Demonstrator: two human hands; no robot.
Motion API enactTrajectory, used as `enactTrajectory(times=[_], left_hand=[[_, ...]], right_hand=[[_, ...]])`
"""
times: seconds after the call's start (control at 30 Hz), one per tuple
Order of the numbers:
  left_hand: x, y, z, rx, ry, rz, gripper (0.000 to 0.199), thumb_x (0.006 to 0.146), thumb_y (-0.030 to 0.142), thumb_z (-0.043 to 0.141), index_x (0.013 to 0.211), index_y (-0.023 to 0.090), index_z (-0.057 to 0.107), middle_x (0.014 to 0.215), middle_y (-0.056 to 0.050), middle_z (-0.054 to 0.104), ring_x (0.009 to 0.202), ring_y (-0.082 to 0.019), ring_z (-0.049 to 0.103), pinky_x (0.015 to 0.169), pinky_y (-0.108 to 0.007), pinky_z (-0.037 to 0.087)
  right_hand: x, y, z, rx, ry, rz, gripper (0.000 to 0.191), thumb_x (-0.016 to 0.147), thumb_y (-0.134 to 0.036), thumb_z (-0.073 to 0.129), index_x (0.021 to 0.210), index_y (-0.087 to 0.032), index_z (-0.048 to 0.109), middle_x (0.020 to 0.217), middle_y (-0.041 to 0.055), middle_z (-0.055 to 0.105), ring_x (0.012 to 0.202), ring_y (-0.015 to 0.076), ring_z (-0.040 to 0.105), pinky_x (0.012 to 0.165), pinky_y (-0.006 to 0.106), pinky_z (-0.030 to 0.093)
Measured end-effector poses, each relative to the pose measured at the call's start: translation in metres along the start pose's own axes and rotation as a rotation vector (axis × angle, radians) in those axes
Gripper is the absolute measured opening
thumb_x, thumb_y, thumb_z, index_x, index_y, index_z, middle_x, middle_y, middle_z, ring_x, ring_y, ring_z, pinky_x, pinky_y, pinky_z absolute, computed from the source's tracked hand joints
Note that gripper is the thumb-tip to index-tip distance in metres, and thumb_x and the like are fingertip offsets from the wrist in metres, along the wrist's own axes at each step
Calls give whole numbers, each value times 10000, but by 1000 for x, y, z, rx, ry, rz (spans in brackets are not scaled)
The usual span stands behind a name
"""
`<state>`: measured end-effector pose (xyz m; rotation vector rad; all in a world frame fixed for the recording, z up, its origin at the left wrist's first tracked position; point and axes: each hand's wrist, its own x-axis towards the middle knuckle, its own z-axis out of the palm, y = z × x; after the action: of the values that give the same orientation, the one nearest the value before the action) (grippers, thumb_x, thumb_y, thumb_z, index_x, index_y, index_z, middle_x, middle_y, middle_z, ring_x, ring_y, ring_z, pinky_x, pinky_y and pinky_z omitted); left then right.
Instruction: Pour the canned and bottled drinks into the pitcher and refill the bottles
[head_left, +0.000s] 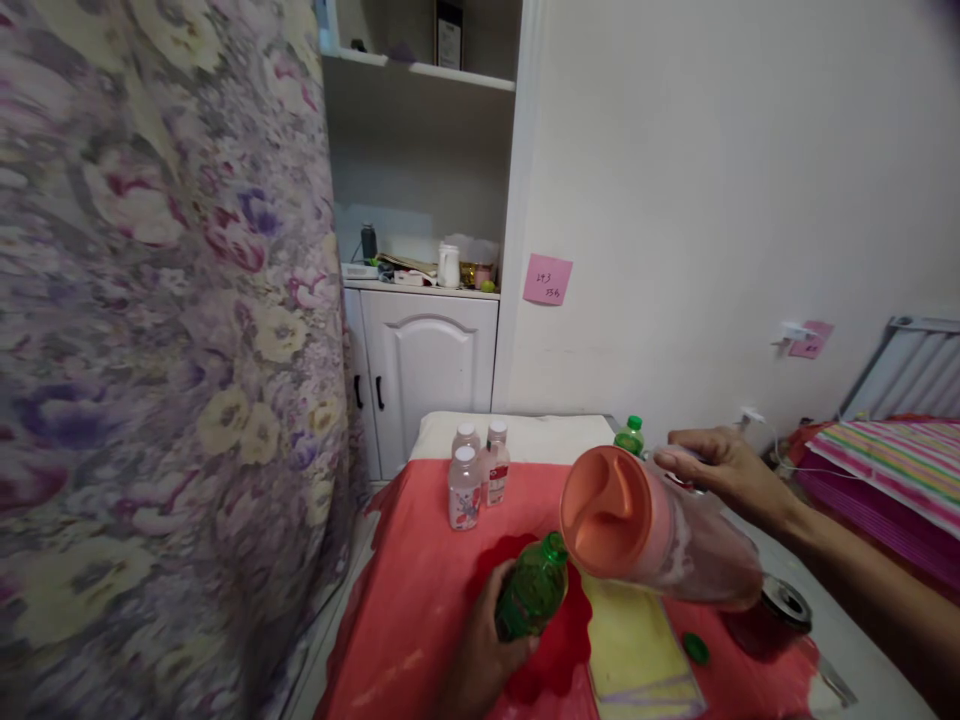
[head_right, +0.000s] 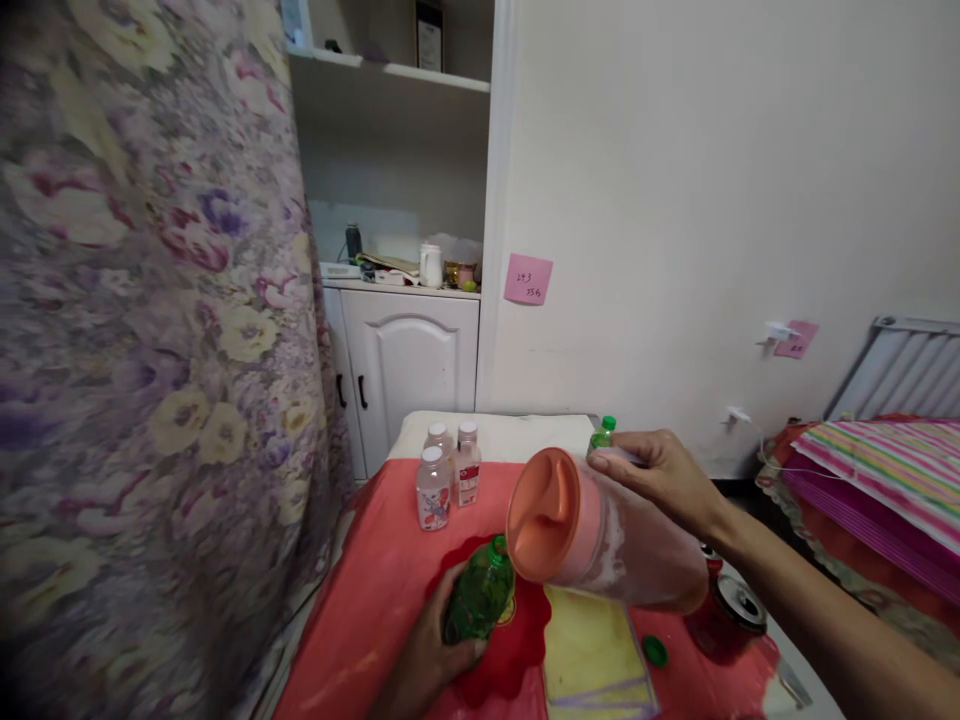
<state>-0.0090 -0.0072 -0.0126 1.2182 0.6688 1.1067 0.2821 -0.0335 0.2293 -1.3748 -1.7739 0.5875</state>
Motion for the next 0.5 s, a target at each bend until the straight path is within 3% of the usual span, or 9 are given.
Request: enactTrajectory(times=[0.27, 0.5], left_hand=[[1, 7, 3, 50, -18, -7, 897, 545, 519, 883, 1310, 226, 517, 1325, -137, 651, 1263, -387, 577, 1069, -463, 439], [1, 2, 1, 59, -19, -5, 903, 545, 528, 886, 1312, 210, 529, 1294, -145, 666, 1262, -390, 576, 1069, -467, 444]], right_hand=[[-15, 32, 16, 132, 120, 58, 559, 830, -670, 606, 558, -219, 417, 537, -52, 355, 503, 115, 326, 497, 256, 287], [-27, 62, 28, 203, 227, 84, 573, 830, -693, 592, 553, -221, 424, 530, -60, 308, 499, 107, 239, 469, 257, 190]])
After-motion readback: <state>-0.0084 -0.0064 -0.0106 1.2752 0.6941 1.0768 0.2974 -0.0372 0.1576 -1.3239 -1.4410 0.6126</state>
